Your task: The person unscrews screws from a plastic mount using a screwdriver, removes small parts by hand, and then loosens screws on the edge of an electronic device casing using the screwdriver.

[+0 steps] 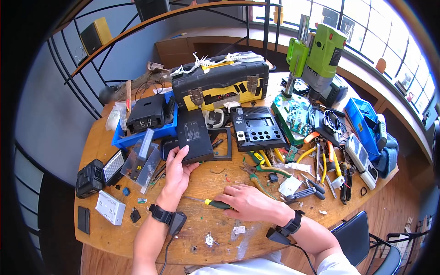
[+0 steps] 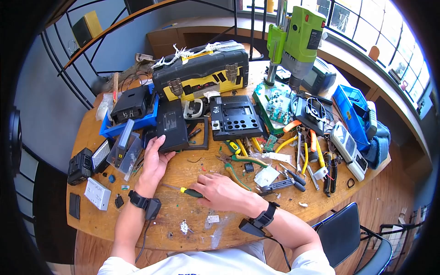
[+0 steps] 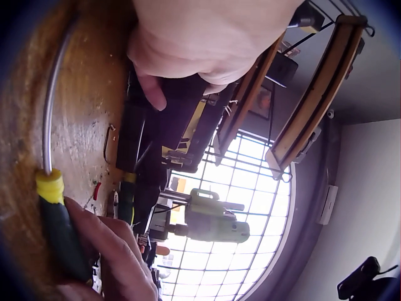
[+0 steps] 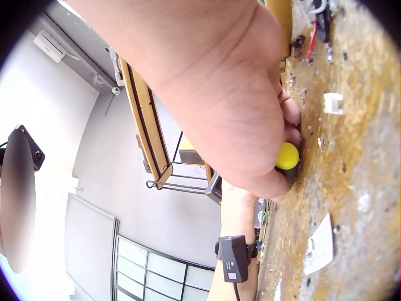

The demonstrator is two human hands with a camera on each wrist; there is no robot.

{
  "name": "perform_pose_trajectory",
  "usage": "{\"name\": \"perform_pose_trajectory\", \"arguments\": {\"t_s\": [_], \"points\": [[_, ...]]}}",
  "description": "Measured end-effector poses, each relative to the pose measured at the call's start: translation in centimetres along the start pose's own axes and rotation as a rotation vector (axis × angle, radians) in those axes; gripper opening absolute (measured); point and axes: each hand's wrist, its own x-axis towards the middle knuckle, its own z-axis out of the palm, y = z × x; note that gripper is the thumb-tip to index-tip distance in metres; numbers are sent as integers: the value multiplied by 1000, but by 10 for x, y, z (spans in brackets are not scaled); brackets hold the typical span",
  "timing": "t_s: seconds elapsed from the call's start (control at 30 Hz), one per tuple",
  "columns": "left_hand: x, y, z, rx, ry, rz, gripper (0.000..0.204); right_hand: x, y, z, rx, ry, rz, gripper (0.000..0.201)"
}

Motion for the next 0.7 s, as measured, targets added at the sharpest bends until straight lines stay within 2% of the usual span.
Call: {"name": "perform_pose_trajectory", "arguments": {"t_s": [0.17, 0.3, 0.37, 0.4, 0.47, 0.57, 0.6, 0.63, 0.67, 0.7], "points": [[-20, 11, -6, -32, -68, -101, 35, 0, -1, -1, 6, -3, -1, 48], [-41, 13, -15, -78, -134, -116, 38, 0, -3, -2, -4, 0, -3, 48], [-52, 14, -18, -117, -256, -68, 42, 1, -3, -1, -4, 0, 2, 48], [-60, 16, -19, -117, -255, -70, 42, 1, -2, 0, -3, 7, -2, 48], [-72, 20, -20, -175, -341, -89, 50, 1, -2, -1, -1, 14, -4, 48], [-81, 20, -30, -252, -368, -151, 62, 3, -7, -8, 12, 17, 3, 44], [-80, 19, -41, -194, -413, -193, 71, 3, -7, -10, 2, 35, 34, 44], [-80, 17, -51, -193, -409, -190, 71, 3, -7, -11, -8, 55, 65, 44], [-78, 16, -60, -259, -450, -245, 75, 3, -3, -9, -10, 155, 58, 42], [-77, 14, -67, -326, -491, -300, 79, 3, -2, -10, -9, 153, 54, 42]]}}
